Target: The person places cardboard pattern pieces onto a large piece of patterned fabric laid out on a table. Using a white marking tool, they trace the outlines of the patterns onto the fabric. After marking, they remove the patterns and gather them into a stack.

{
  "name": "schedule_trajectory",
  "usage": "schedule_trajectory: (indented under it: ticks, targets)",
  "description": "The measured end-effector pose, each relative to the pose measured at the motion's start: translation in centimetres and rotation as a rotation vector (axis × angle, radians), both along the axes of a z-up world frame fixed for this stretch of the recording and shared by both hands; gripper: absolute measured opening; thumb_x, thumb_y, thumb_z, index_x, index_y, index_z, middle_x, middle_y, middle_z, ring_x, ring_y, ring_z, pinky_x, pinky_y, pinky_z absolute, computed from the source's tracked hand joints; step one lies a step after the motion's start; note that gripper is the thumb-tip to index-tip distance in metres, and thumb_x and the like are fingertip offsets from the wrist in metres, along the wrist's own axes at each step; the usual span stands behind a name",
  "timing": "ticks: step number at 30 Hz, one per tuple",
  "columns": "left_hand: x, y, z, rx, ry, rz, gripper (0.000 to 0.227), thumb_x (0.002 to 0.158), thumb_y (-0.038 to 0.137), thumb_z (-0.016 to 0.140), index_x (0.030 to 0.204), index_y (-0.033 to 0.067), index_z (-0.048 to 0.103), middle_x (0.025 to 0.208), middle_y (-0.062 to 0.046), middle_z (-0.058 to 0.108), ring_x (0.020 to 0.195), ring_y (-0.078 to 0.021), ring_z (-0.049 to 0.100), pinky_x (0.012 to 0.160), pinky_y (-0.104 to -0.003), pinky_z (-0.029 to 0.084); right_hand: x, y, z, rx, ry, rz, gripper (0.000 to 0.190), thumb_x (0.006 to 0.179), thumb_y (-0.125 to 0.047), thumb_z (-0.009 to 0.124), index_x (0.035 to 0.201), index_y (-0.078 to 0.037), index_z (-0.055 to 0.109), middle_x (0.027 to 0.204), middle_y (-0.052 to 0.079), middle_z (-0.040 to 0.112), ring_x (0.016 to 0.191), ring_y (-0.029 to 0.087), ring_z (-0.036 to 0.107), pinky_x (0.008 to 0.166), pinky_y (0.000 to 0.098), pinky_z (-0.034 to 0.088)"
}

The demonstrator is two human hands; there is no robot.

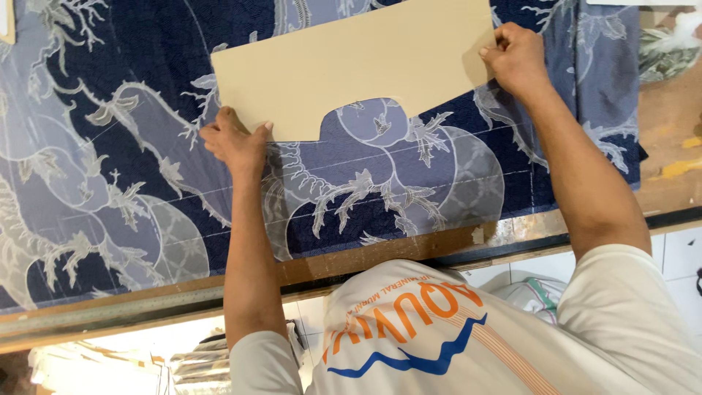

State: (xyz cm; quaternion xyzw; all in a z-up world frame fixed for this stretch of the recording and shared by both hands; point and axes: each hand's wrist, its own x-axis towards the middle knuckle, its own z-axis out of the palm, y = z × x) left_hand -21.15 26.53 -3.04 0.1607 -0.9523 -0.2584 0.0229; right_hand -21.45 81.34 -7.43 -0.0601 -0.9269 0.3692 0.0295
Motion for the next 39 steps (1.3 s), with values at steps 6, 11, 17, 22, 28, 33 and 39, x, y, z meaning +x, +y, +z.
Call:
schedule_trajectory:
  ticks: [6, 11, 17, 22, 28, 33, 39]
  targets:
    - [0.1, -0.2, -0.5, -0.017, -0.003, -0.013, 0.081, 0.069, 0.031, 0.097, 0.136, 0.0119, 0.056, 0.131, -0.019, 0.04, 0.12, -0.0395, 0.04, 0.103, -0.056, 0.037, -0.3, -0.1, 0.2, -0.037, -0.011, -0.03, 0.02, 0.095, -0.013, 0.082, 0.105, 0.001, 0.071, 0.082, 0.007, 0.069, 0.07, 0.012, 0.062, 0.063, 0.0291, 0.049]
    - [0.3, -0.3, -0.7, -0.028, 0.002, -0.026, 0.078, 0.071, 0.031, 0.096, 0.136, 0.0129, 0.057, 0.131, -0.018, 0.04, 0.12, -0.0395, 0.039, 0.102, -0.056, 0.037, -0.8, -0.2, 0.7, -0.064, 0.04, -0.024, 0.021, 0.095, -0.012, 0.083, 0.107, 0.001, 0.07, 0.079, 0.002, 0.064, 0.069, 0.009, 0.058, 0.061, 0.028, 0.047]
    - [0.6, -0.5, -0.8, -0.04, 0.017, -0.051, 0.076, 0.072, 0.033, 0.095, 0.135, 0.0123, 0.057, 0.13, -0.018, 0.039, 0.119, -0.0394, 0.039, 0.101, -0.056, 0.037, -0.3, -0.1, 1.0, -0.097, -0.022, -0.028, 0.021, 0.095, -0.012, 0.082, 0.107, 0.0, 0.071, 0.081, 0.003, 0.065, 0.07, 0.008, 0.059, 0.062, 0.0271, 0.047]
    - [0.6, -0.3, -0.7, -0.036, 0.034, -0.046, 0.075, 0.072, 0.033, 0.095, 0.134, 0.0126, 0.058, 0.131, -0.018, 0.041, 0.12, -0.0391, 0.039, 0.101, -0.055, 0.038, 0.0, 0.1, 0.3, -0.037, 0.003, 0.004, 0.023, 0.094, -0.012, 0.084, 0.108, 0.002, 0.071, 0.083, 0.006, 0.068, 0.071, 0.011, 0.061, 0.064, 0.0278, 0.049]
    - [0.7, -0.1, -0.2, -0.006, 0.036, -0.029, 0.074, 0.071, 0.032, 0.094, 0.133, 0.014, 0.059, 0.13, -0.016, 0.043, 0.119, -0.038, 0.041, 0.101, -0.054, 0.038, 0.1, 0.5, -0.8, -0.015, 0.069, 0.023, 0.02, 0.092, -0.008, 0.082, 0.104, 0.002, 0.071, 0.088, 0.006, 0.069, 0.076, 0.014, 0.064, 0.069, 0.0292, 0.052]
    - [0.7, -0.2, -0.1, 0.002, 0.025, -0.034, 0.075, 0.071, 0.032, 0.094, 0.134, 0.0135, 0.059, 0.13, -0.017, 0.043, 0.12, -0.0389, 0.04, 0.101, -0.055, 0.037, 0.3, 0.7, -1.1, 0.043, 0.116, 0.034, 0.02, 0.09, -0.008, 0.084, 0.101, 0.003, 0.072, 0.087, 0.007, 0.067, 0.075, 0.016, 0.063, 0.068, 0.0303, 0.051]
    - [0.8, -0.4, -0.2, -0.007, 0.027, -0.046, 0.072, 0.072, 0.031, 0.094, 0.132, 0.0131, 0.06, 0.132, -0.019, 0.042, 0.121, -0.04, 0.041, 0.102, -0.055, 0.039, 0.3, 0.4, -0.7, -0.033, 0.06, -0.002, 0.022, 0.09, -0.008, 0.083, 0.106, 0.001, 0.072, 0.083, 0.004, 0.065, 0.073, 0.011, 0.06, 0.066, 0.0277, 0.049]
